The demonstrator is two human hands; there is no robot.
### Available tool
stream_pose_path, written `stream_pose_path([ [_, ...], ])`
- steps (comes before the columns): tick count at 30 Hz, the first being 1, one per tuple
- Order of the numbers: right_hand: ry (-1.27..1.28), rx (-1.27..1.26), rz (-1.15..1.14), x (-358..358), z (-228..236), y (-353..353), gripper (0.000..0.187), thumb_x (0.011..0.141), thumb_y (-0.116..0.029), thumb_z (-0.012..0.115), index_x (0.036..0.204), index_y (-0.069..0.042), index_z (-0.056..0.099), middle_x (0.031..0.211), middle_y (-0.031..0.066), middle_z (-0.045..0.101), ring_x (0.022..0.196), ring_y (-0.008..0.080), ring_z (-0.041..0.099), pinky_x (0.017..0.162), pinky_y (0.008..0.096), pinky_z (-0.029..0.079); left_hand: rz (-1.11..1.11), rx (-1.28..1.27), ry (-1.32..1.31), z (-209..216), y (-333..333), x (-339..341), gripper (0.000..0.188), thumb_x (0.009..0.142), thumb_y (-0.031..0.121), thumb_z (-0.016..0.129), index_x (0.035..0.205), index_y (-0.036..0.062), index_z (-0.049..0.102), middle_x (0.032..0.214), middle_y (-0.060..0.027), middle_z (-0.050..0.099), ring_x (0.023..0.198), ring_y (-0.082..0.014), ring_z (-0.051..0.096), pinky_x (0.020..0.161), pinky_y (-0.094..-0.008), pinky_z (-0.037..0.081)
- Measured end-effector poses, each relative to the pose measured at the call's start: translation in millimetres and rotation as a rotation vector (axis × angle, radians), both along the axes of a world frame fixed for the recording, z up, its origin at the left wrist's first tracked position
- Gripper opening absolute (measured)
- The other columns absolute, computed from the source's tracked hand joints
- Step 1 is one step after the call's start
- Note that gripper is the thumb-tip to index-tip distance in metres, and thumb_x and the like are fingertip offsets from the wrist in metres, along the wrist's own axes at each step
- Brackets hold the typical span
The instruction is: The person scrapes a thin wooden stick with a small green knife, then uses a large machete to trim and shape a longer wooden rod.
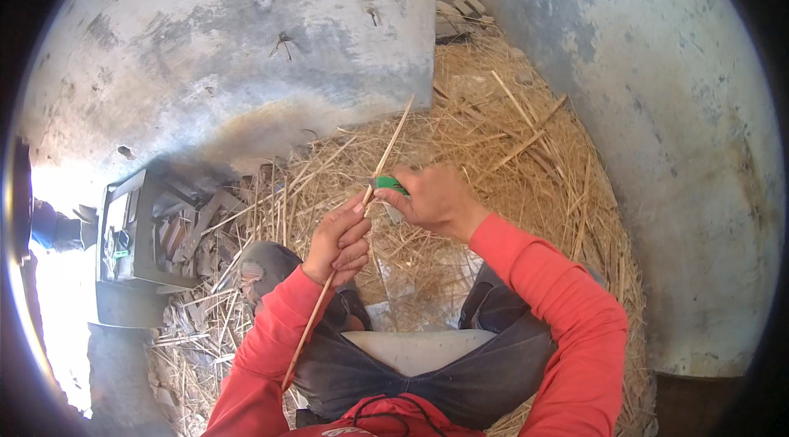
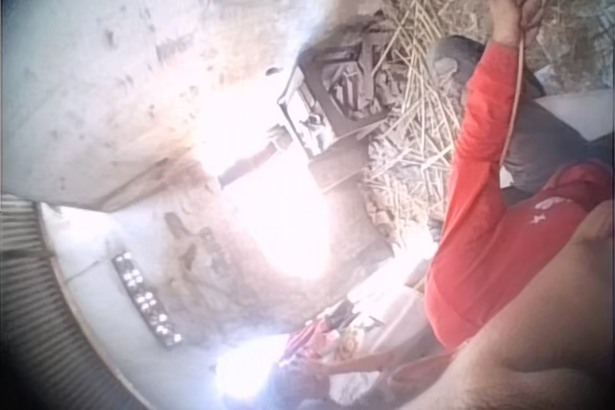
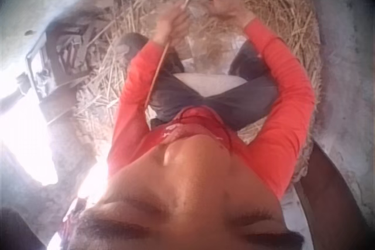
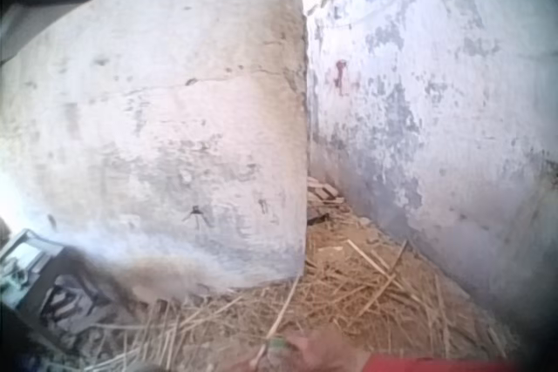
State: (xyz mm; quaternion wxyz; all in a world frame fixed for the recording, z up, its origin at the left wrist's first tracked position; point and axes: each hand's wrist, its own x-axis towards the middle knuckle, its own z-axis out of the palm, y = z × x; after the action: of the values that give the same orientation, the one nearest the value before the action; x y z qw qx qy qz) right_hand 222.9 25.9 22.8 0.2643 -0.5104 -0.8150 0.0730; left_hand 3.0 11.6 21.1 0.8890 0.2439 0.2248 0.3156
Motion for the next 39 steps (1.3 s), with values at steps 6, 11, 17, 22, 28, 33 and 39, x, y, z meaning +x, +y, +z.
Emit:
stream_pose_path([
  [6, 0.406, -0.058, -0.837, 174.7, 54.5, 57.7, 0.056, 0.105, -0.05, 0.041, 0.086, -0.004, 0.066, 0.064, 0.0014, 0.053, 0.061, 0.0128, 0.053, 0.058, 0.035, 0.046, -0.114, -0.074, 0.086, 0.6, -36.3, -25.3, 0.045, 0.108, 0.02, 0.043, 0.151, 0.0107, 0.04, 0.054, 0.0075, 0.027, 0.035, -0.0048, 0.024, 0.034, -0.0206, 0.022],
  [11, 0.344, 0.055, -0.388, 83.1, 67.7, 5.2, 0.063, 0.101, -0.058, 0.043, 0.094, 0.0, 0.068, 0.063, 0.0102, 0.056, 0.061, 0.0228, 0.055, 0.058, 0.0409, 0.044, 0.071, 0.187, 0.146, -3.0, -9.1, -5.0, 0.046, 0.108, 0.016, 0.043, 0.153, 0.0097, 0.038, 0.055, 0.0069, 0.026, 0.039, -0.004, 0.022, 0.039, -0.0205, 0.023],
  [17, 0.167, -0.303, -0.068, 9.6, 57.7, -29.6, 0.056, 0.099, -0.052, 0.049, 0.091, 0.0, 0.068, 0.067, 0.0227, 0.062, 0.065, 0.04, 0.065, 0.06, 0.0483, 0.048, 0.112, 0.23, 0.129, -3.1, -8.3, 9.5, 0.047, 0.107, 0.017, 0.044, 0.154, 0.0113, 0.037, 0.056, 0.0073, 0.027, 0.04, -0.004, 0.023, 0.04, -0.0208, 0.024],
  [22, 0.147, -0.292, -0.047, 3.0, 31.3, -28.3, 0.054, 0.099, -0.052, 0.049, 0.083, -0.002, 0.065, 0.066, 0.022, 0.062, 0.063, 0.0442, 0.062, 0.058, 0.0518, 0.048, 0.101, 0.214, 0.145, -1.7, -9.4, 18.7, 0.047, 0.107, 0.016, 0.044, 0.153, 0.013, 0.038, 0.055, 0.0069, 0.027, 0.04, -0.0042, 0.023, 0.04, -0.0209, 0.024],
  [28, 0.073, -0.221, -0.059, 4.8, 19.6, -18.6, 0.055, 0.098, -0.054, 0.051, 0.084, -0.003, 0.065, 0.065, 0.0214, 0.062, 0.062, 0.0427, 0.063, 0.056, 0.0518, 0.049, 0.057, 0.147, 0.13, 2.9, -10.7, 16.6, 0.047, 0.107, 0.016, 0.044, 0.153, 0.0149, 0.037, 0.055, 0.0072, 0.027, 0.037, -0.0046, 0.024, 0.039, -0.0207, 0.024],
  [33, -0.044, -0.098, -0.037, 10.2, 7.2, -4.8, 0.053, 0.097, -0.056, 0.052, 0.087, -0.005, 0.066, 0.063, 0.0187, 0.063, 0.057, 0.0407, 0.063, 0.055, 0.0503, 0.05, 0.035, 0.099, 0.125, 2.5, -8.5, 9.4, 0.046, 0.107, 0.017, 0.043, 0.153, 0.0155, 0.038, 0.055, 0.0078, 0.028, 0.036, -0.0048, 0.024, 0.037, -0.0213, 0.023],
  [39, 0.201, 0.04, -0.591, 112.2, 20.2, 48.1, 0.049, 0.101, -0.046, 0.05, 0.091, -0.002, 0.069, 0.071, 0.015, 0.063, 0.071, 0.0274, 0.065, 0.066, 0.0432, 0.053, -0.011, -0.004, 0.329, -5.3, -37.4, -7.7, 0.046, 0.107, 0.016, 0.044, 0.153, 0.0132, 0.039, 0.055, 0.0083, 0.027, 0.038, -0.0049, 0.024, 0.037, -0.0222, 0.022],
])
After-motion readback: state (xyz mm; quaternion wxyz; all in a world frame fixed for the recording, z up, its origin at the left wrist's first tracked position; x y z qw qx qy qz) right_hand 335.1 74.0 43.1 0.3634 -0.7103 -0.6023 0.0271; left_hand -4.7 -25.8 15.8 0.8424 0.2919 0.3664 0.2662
